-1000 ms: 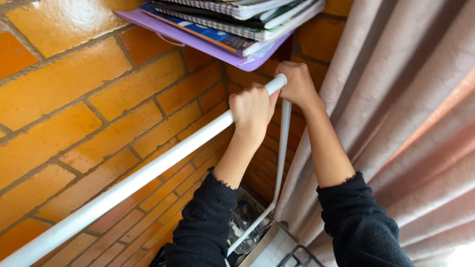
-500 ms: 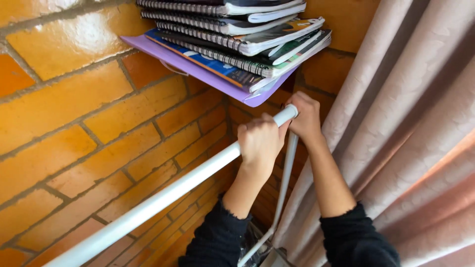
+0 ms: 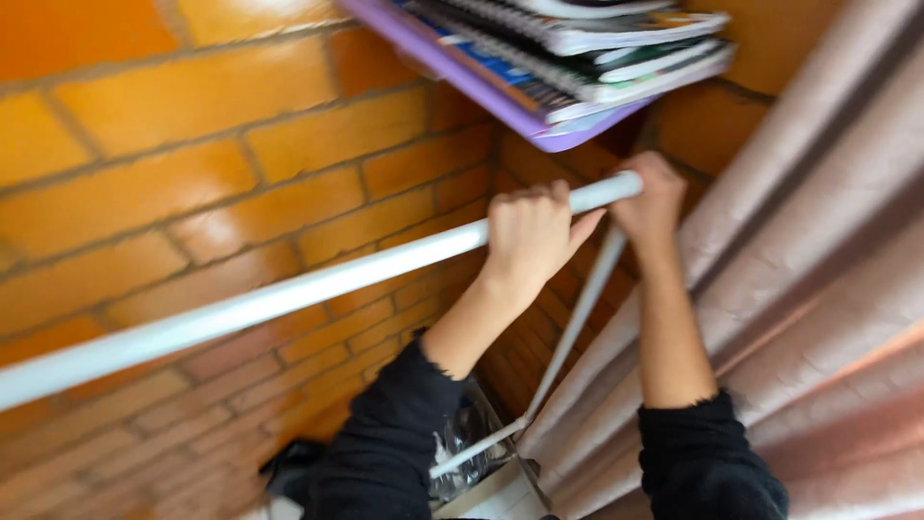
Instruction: The person assembles a white PVC pipe structure by connecting vertical and horizontal sections against a brick wall. They repeatedly adjust and reposition the frame, ensuring the joints are aligned and the structure stands upright.
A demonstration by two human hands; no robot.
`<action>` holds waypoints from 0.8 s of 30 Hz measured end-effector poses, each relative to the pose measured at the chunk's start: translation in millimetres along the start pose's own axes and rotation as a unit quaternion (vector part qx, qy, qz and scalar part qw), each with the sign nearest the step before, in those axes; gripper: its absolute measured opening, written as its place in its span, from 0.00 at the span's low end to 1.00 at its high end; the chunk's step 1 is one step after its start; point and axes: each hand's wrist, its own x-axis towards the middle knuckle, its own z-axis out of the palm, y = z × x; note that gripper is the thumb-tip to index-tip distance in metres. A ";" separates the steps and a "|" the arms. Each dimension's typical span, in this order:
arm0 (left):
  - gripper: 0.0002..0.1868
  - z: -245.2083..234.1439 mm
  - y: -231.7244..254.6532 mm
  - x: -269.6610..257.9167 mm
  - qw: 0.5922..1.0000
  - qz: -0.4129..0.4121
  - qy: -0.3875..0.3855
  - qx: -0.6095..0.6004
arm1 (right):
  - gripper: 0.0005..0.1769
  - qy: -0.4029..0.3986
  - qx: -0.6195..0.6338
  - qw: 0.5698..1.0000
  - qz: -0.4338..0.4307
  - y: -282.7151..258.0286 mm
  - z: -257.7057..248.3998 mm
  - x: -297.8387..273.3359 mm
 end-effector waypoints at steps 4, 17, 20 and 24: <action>0.33 -58.5 -49.3 -15.8 0.994 -0.060 -0.084 0.026 | 0.02 0.005 -0.041 0.999 -0.018 34.9 -7.7 -5.9; 0.36 -65.0 -97.9 -28.2 0.996 -0.035 -0.018 0.083 | 0.13 0.061 -0.234 0.963 -0.121 -88.9 53.7 1.9; 0.35 -56.3 -93.4 -24.6 0.996 -0.046 -0.019 0.077 | 0.18 0.033 -0.170 0.974 -0.148 -159.3 66.8 8.5; 0.31 -45.0 -95.4 -31.8 0.996 -0.028 0.030 0.083 | 0.11 0.051 -0.129 0.972 -0.188 -198.2 87.1 1.6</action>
